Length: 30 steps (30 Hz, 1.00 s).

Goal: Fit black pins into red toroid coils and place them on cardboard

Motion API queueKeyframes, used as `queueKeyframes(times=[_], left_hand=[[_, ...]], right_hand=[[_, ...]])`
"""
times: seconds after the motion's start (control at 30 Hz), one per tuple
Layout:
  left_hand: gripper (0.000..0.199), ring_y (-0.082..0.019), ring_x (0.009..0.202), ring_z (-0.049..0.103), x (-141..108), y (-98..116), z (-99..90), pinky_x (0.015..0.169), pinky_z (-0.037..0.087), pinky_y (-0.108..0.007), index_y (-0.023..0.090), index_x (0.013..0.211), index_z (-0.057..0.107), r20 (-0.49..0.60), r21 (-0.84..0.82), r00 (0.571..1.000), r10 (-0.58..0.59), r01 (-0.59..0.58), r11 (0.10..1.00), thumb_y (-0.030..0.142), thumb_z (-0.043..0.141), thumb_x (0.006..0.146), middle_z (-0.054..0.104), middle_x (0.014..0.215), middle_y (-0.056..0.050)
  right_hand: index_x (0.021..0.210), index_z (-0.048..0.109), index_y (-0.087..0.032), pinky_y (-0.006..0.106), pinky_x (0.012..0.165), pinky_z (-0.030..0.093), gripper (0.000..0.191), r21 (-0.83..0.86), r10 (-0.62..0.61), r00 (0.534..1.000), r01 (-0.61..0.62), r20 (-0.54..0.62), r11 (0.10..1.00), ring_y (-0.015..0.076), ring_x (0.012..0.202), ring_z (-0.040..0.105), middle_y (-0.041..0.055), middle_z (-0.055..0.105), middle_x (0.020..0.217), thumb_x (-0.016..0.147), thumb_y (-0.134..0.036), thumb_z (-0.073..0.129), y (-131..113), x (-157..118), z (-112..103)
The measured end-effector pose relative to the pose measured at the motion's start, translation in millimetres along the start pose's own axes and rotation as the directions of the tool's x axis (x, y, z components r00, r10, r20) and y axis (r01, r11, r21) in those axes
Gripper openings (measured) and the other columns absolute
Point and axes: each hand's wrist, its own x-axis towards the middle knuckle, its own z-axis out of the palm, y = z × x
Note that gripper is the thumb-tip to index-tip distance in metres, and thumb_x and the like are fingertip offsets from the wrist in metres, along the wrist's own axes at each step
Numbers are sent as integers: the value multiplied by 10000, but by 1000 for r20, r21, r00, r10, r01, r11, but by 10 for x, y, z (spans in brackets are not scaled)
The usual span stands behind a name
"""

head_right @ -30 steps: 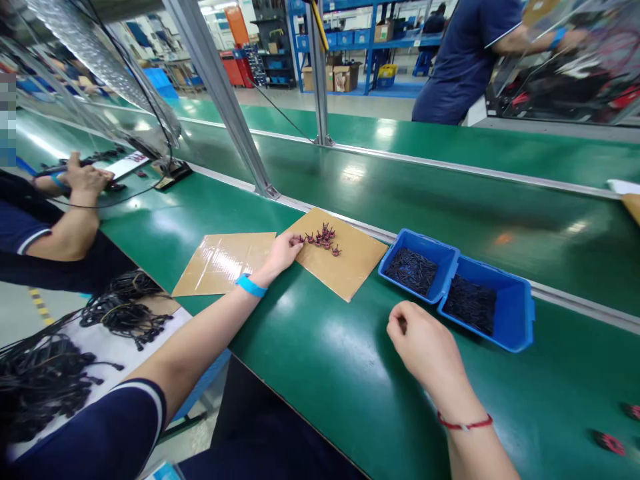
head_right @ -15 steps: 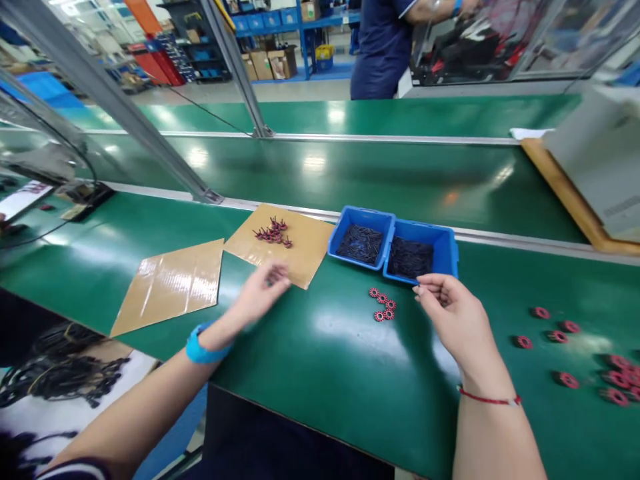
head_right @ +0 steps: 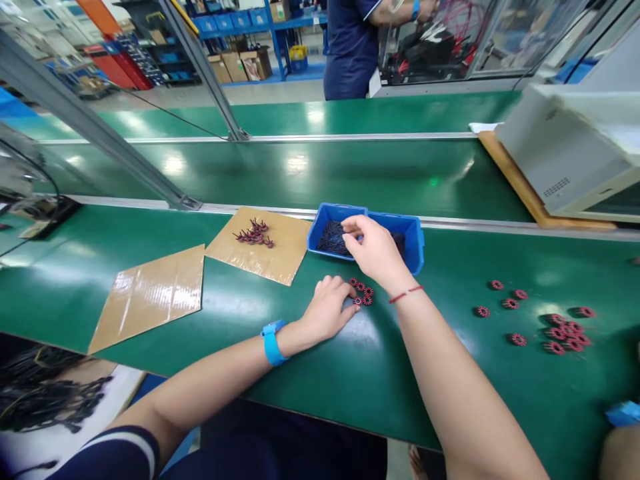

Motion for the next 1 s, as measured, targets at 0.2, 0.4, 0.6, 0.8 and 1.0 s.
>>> queueKeyframes(times=[0.2, 0.4, 0.6, 0.8, 1.0], left_hand=[[102, -183, 918, 613, -44, -233, -183, 892, 491, -365, 170, 968, 643, 47, -447, 997, -55, 71, 892, 232, 653, 888, 677, 947, -44], [241, -124, 827, 664, -69, -371, -335, 842, 490, -308, 145, 917, 642, 84, -952, 994, -72, 101, 290, 202, 788, 734, 712, 920, -38], [273, -88, 690, 623, -128, -397, -382, 729, 458, -263, 136, 905, 677, 111, -989, 991, -80, 118, 92, 187, 821, 680, 677, 797, 5], [272, -137, 763, 693, -181, -430, -441, 746, 480, -278, 125, 866, 653, 190, -980, 981, -29, 188, -66, 269, 830, 718, 732, 877, -69], [282, -123, 698, 691, -189, -422, -451, 696, 485, -268, 131, 869, 631, 189, -977, 982, -25, 185, -107, 228, 843, 711, 728, 859, -52]], right_hand=[[1085, 696, -178, 443, 945, 514, 260, -354, 132, 991, -134, -30, 926, 277, 1022, 693, 140, 734, 1122, 902, -194, 512, 233, 48, -99], [850, 752, -211, 360, 754, 505, 125, -569, 327, 932, -186, 154, 801, 268, 862, 712, 97, 777, 904, 803, -185, 638, 539, -12, -115], [842, 752, -232, 342, 670, 455, 188, -624, 353, 925, -194, 140, 757, 267, 836, 706, 88, 790, 921, 858, -250, 565, 582, 39, -100], [964, 756, -230, 379, 776, 468, 296, -571, 276, 957, -178, 90, 802, 288, 971, 689, 96, 771, 1114, 906, -321, 480, 546, -55, -161], [875, 744, -221, 395, 758, 475, 245, -455, 290, 956, -245, 33, 856, 284, 851, 700, 103, 786, 920, 866, -358, 541, 525, -117, -183]])
